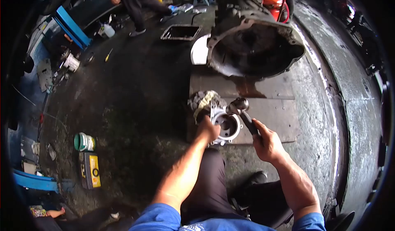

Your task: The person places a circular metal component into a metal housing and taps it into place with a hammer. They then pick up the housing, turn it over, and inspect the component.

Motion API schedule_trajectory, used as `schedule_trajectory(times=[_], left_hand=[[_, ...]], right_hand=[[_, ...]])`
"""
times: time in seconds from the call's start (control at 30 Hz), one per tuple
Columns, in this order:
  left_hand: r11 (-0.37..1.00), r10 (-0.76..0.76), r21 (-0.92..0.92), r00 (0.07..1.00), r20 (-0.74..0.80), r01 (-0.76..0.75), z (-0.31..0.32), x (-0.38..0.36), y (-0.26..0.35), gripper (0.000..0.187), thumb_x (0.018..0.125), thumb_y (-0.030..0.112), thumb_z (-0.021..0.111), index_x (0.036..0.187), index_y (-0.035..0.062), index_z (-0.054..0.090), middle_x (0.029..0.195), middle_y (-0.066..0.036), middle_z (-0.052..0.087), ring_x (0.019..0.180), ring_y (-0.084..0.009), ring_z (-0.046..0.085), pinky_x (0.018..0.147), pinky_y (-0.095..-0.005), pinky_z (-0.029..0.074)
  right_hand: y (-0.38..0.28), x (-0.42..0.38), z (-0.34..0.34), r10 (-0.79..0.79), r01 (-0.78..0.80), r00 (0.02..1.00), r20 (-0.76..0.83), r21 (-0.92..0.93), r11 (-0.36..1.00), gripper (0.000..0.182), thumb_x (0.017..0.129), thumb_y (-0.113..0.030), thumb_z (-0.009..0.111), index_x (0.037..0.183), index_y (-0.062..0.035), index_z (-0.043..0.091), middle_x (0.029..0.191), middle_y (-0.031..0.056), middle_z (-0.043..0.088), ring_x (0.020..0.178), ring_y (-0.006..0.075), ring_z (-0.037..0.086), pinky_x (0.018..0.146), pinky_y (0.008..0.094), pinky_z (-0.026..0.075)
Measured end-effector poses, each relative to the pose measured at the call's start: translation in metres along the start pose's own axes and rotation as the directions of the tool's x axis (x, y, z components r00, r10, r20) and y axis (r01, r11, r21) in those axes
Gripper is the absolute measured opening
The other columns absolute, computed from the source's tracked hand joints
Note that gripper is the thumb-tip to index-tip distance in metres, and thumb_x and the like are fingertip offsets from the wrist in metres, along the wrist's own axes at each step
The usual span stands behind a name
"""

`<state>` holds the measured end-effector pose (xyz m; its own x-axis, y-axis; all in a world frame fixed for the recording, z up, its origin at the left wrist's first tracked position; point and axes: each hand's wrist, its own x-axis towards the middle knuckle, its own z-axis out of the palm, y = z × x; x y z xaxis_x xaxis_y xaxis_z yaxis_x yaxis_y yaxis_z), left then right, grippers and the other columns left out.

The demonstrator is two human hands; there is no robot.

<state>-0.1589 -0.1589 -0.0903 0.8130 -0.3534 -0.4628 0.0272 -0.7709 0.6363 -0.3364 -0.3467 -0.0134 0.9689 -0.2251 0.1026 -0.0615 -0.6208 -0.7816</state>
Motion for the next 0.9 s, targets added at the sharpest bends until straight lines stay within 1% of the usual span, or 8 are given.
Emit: schedule_trajectory(times=[0.17,0.4,0.5,0.63,0.7,0.77,0.87,0.9], left_hand=[[0.999,-0.015,-0.034,1.0,0.01,0.016,-0.004,-0.017,0.016,0.078,0.086,0.023,0.061,0.15,-0.007,0.029,0.146,-0.036,0.044,0.138,-0.0415,0.046,0.116,-0.042,0.036],[0.988,0.103,-0.098,0.978,-0.184,-0.122,0.0,-0.012,-0.005,0.068,0.083,0.02,0.064,0.142,-0.0057,0.041,0.139,-0.035,0.05,0.133,-0.0421,0.05,0.11,-0.0427,0.042],[0.776,0.081,-0.617,0.991,-0.104,-0.128,-0.023,-0.009,-0.006,0.042,0.087,0.003,0.066,0.127,-0.0003,0.052,0.105,-0.018,0.066,0.088,-0.025,0.068,0.071,-0.0387,0.058],[0.481,-0.005,-0.847,0.965,-0.263,-0.228,-0.044,0.014,0.018,0.024,0.094,0.004,0.063,0.117,0.0027,0.056,0.097,-0.01,0.062,0.076,-0.0202,0.063,0.068,-0.0361,0.058],[0.285,-0.256,-0.946,0.939,-0.231,-0.155,-0.04,0.037,0.036,0.022,0.096,0.008,0.063,0.116,0.0019,0.058,0.097,-0.011,0.062,0.076,-0.0223,0.063,0.07,-0.039,0.058],[0.28,-0.129,-0.948,0.973,-0.193,-0.151,-0.035,0.078,0.026,0.022,0.097,0.013,0.063,0.115,0.0006,0.059,0.095,-0.012,0.062,0.077,-0.0242,0.064,0.07,-0.0397,0.056],[0.313,-0.22,-0.947,0.965,-0.141,-0.067,-0.036,0.083,0.043,0.022,0.097,0.018,0.066,0.108,-0.0004,0.064,0.098,-0.013,0.066,0.081,-0.025,0.067,0.064,-0.0396,0.055],[0.492,-0.195,-0.868,0.963,-0.189,-0.07,-0.039,0.09,0.038,0.027,0.096,0.021,0.068,0.111,-0.0014,0.064,0.103,-0.015,0.068,0.088,-0.0242,0.069,0.066,-0.0396,0.056]], right_hand=[[0.032,0.009,-0.038,0.044,-0.083,0.993,-0.112,-0.376,0.923,0.058,0.089,-0.017,0.062,0.145,-0.0132,0.048,0.094,0.0233,0.063,0.086,0.0442,0.066,0.078,0.0501,0.054],[0.117,0.022,-0.043,0.139,-0.234,0.969,-0.203,-0.588,0.774,0.057,0.084,-0.021,0.067,0.139,-0.0194,0.052,0.1,0.021,0.061,0.093,0.0404,0.066,0.08,0.0503,0.054],[0.142,0.021,-0.035,0.021,-0.158,0.972,-0.235,-0.583,0.797,0.053,0.08,-0.015,0.07,0.13,-0.0199,0.053,0.098,0.0197,0.059,0.092,0.0411,0.064,0.079,0.0505,0.053],[0.15,0.022,-0.031,0.05,-0.18,0.972,-0.23,-0.592,0.785,0.052,0.082,-0.013,0.069,0.132,-0.0153,0.056,0.11,0.0212,0.061,0.103,0.0413,0.06,0.088,0.0499,0.051],[0.138,0.024,-0.032,0.118,-0.234,0.968,-0.223,-0.62,0.749,0.055,0.083,-0.019,0.074,0.135,-0.0138,0.055,0.119,0.0179,0.058,0.115,0.038,0.054,0.096,0.0485,0.047],[0.127,0.024,-0.032,0.077,-0.222,0.965,-0.251,-0.625,0.748,0.057,0.083,-0.02,0.075,0.136,-0.0132,0.055,0.121,0.0176,0.057,0.118,0.038,0.052,0.099,0.0485,0.045],[0.121,0.021,-0.034,0.067,-0.211,0.964,-0.256,-0.594,0.777,0.057,0.083,-0.022,0.076,0.136,-0.011,0.057,0.125,0.0185,0.057,0.121,0.0385,0.051,0.102,0.0478,0.044],[0.121,0.02,-0.036,0.07,-0.206,0.967,-0.244,-0.591,0.78,0.057,0.083,-0.022,0.075,0.136,-0.0104,0.056,0.127,0.0188,0.057,0.122,0.0387,0.051,0.103,0.0477,0.044]])
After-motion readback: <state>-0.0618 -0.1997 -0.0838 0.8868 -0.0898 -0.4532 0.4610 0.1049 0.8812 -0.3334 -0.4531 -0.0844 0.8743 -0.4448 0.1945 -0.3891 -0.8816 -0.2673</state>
